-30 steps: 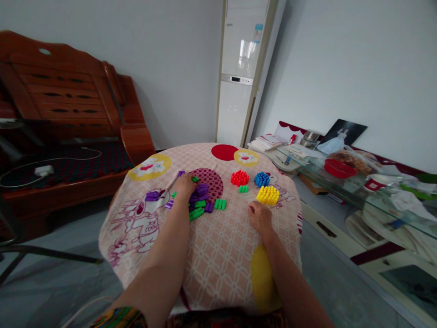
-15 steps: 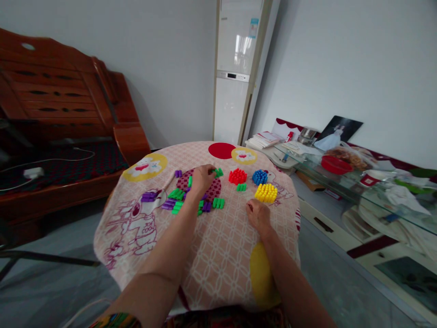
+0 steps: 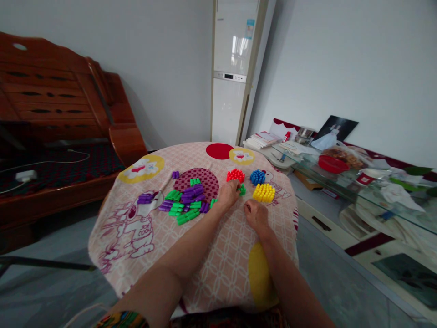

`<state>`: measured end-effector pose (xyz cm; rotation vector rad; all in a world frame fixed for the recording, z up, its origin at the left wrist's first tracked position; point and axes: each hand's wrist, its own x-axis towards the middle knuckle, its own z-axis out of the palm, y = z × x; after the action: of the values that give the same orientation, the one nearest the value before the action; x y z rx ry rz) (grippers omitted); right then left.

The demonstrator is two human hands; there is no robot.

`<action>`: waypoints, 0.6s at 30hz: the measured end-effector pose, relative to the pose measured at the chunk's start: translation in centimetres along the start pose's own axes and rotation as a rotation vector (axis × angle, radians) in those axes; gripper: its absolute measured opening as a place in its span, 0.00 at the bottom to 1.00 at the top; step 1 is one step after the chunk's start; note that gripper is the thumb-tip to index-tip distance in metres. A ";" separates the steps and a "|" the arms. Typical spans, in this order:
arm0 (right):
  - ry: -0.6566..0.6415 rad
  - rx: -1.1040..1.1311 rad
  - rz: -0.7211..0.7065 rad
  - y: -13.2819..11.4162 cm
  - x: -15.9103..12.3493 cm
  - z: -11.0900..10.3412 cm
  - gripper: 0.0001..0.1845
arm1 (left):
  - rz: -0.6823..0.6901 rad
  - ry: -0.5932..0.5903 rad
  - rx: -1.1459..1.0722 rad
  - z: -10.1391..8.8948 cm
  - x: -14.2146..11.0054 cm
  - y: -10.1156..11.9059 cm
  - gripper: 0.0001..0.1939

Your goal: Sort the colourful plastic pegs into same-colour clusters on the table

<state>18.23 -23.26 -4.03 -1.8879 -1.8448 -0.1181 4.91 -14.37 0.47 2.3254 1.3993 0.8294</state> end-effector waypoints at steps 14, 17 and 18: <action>-0.008 -0.007 0.001 -0.2 0.0 -0.3 0.11 | -0.032 0.088 0.014 -1.2 0.5 -0.3 0.09; -0.013 0.001 0.009 -0.1 0.0 -0.3 0.10 | -0.106 0.174 0.057 -3.5 0.7 -1.9 0.07; -0.015 0.001 0.009 -0.1 -0.1 -0.4 0.10 | -0.147 0.188 0.074 -4.5 0.8 -2.8 0.08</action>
<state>18.18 -23.46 -3.70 -1.9015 -1.8454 -0.1000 0.44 -12.50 2.76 2.2120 1.6832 0.9886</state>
